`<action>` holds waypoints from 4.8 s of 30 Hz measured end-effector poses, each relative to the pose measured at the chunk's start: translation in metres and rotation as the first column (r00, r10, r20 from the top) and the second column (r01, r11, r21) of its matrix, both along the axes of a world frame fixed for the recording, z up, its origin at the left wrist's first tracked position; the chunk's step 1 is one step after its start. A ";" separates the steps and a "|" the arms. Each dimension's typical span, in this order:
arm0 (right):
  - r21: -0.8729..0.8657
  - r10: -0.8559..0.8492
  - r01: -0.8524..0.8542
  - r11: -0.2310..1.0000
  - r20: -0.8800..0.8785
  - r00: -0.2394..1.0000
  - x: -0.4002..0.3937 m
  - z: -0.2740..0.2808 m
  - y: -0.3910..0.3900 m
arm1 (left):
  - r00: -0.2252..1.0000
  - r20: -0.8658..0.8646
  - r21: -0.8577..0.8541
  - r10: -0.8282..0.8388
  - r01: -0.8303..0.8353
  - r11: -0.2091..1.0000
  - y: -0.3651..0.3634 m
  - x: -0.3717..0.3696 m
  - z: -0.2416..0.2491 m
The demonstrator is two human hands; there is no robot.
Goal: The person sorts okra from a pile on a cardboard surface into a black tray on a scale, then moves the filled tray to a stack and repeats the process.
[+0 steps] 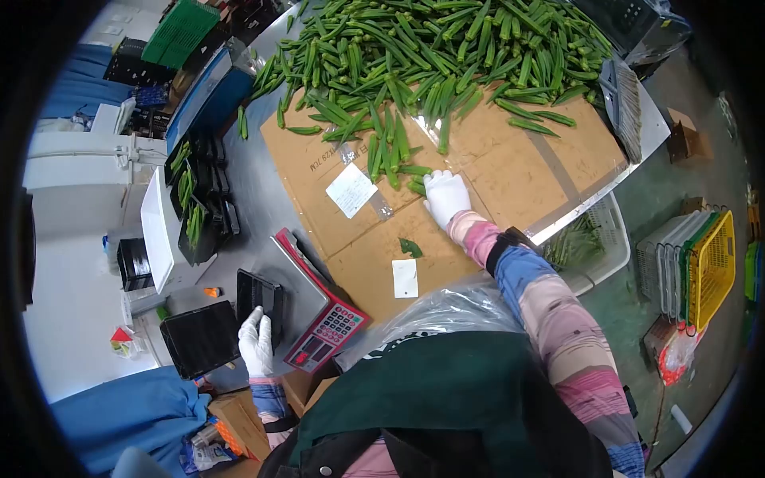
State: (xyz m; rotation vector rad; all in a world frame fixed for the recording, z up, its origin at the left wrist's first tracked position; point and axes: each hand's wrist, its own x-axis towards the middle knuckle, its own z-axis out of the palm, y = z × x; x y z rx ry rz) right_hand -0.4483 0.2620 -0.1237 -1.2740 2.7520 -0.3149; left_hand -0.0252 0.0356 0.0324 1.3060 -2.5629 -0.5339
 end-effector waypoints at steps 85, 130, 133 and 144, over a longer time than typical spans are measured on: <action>-0.047 -0.097 0.970 0.240 0.993 0.072 -0.125 0.022 0.189 | 0.809 -0.588 0.773 -0.006 0.564 0.290 0.124 -0.477 -0.117; -0.365 -0.214 0.913 0.181 0.892 0.399 -0.129 0.115 0.267 | 0.678 -0.316 0.507 -0.664 0.712 0.485 0.210 -0.498 -0.139; -0.341 -0.233 0.804 0.487 0.837 0.496 -0.156 0.063 0.228 | 0.510 -0.109 0.052 -0.853 0.860 0.507 0.206 -0.488 -0.153; -0.143 -0.473 0.660 0.737 0.588 0.656 -0.182 -0.001 0.153 | 0.951 -0.310 0.900 -0.018 0.287 -0.328 0.170 -0.477 -0.096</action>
